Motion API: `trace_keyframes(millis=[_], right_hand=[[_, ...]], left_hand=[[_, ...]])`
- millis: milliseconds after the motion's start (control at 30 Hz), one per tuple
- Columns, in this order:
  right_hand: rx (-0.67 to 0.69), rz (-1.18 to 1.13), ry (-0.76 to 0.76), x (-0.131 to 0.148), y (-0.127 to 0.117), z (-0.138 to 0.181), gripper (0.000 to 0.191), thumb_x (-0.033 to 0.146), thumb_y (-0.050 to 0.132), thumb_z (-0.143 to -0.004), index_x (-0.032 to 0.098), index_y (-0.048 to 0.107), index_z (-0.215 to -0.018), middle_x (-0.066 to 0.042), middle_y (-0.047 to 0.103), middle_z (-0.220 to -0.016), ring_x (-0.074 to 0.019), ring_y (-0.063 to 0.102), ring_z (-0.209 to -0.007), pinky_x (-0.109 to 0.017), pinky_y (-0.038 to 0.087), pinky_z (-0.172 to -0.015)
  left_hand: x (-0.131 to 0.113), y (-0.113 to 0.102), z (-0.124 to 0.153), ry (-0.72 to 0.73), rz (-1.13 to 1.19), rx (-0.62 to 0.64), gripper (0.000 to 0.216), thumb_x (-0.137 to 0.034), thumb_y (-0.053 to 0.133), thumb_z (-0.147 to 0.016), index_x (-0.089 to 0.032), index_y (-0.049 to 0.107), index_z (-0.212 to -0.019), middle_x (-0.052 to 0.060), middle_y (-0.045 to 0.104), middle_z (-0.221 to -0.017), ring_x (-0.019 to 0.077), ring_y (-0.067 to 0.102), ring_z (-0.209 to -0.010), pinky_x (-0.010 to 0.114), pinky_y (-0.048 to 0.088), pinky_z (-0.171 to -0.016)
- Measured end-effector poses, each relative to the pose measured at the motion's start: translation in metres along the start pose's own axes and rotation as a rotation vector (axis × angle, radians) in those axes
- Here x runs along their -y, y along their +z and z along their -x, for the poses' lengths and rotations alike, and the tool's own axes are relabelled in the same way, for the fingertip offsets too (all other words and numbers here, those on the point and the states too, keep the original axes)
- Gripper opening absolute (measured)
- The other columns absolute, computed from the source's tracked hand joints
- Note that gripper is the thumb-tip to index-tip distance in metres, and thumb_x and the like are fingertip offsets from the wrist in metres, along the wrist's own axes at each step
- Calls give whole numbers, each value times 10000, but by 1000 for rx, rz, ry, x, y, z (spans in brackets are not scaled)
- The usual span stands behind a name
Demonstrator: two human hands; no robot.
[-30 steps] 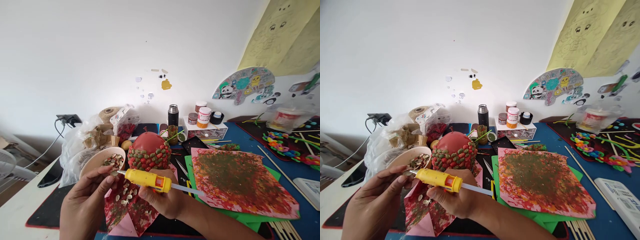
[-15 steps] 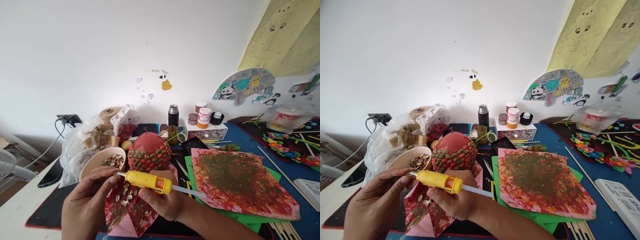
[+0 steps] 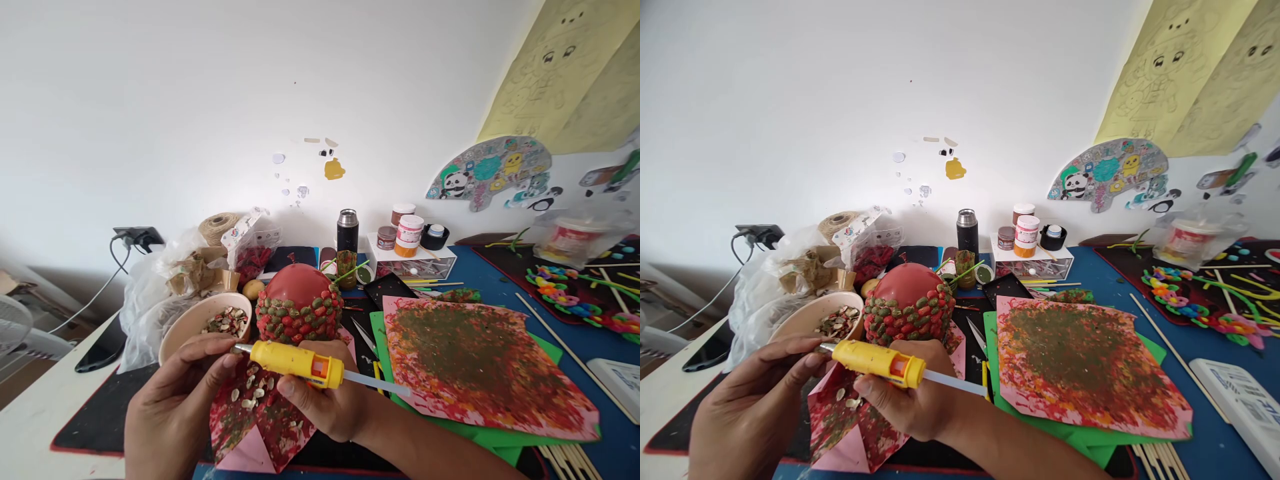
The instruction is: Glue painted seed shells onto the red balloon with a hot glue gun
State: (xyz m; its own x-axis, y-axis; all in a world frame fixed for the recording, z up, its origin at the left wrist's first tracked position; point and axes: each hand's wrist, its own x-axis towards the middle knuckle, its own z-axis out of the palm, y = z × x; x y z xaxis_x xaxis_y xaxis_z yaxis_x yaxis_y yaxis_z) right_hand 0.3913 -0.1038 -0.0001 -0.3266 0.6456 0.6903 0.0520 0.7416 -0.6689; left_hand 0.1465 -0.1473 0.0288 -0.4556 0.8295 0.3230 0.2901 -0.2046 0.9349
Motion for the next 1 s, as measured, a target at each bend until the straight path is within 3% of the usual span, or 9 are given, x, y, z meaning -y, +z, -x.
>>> trace_keyframes(millis=[233,433,1000], right_hand=[[8,8,13,1,0,0,804,831,437,-1347,247,698,-861,11,601,-719,-167,541,-620,-318,482,-653],[23,29,23,3,-1,-1,799,802,450,-1354,235,739,-872,-13,659,-741,-174,580,-644,-312,519,-668],[-21,0,-13,3,1,-1,792,789,477,-1357,238,697,-833,-4,631,-717,-168,569,-622,-320,466,-634]], left_hand=[[3,0,1,-55,48,18,484,-684,1179,-781,-307,1005,-1031,74,986,-1094,361,974,-1095,367,843,-893],[2,-1,2,-1,51,9,396,-639,1165,-810,-322,986,-967,56,971,-1078,328,963,-1151,351,816,-1033],[-2,3,3,33,44,3,347,-611,1148,-832,-326,990,-951,61,973,-1086,329,957,-1133,365,820,-1015]])
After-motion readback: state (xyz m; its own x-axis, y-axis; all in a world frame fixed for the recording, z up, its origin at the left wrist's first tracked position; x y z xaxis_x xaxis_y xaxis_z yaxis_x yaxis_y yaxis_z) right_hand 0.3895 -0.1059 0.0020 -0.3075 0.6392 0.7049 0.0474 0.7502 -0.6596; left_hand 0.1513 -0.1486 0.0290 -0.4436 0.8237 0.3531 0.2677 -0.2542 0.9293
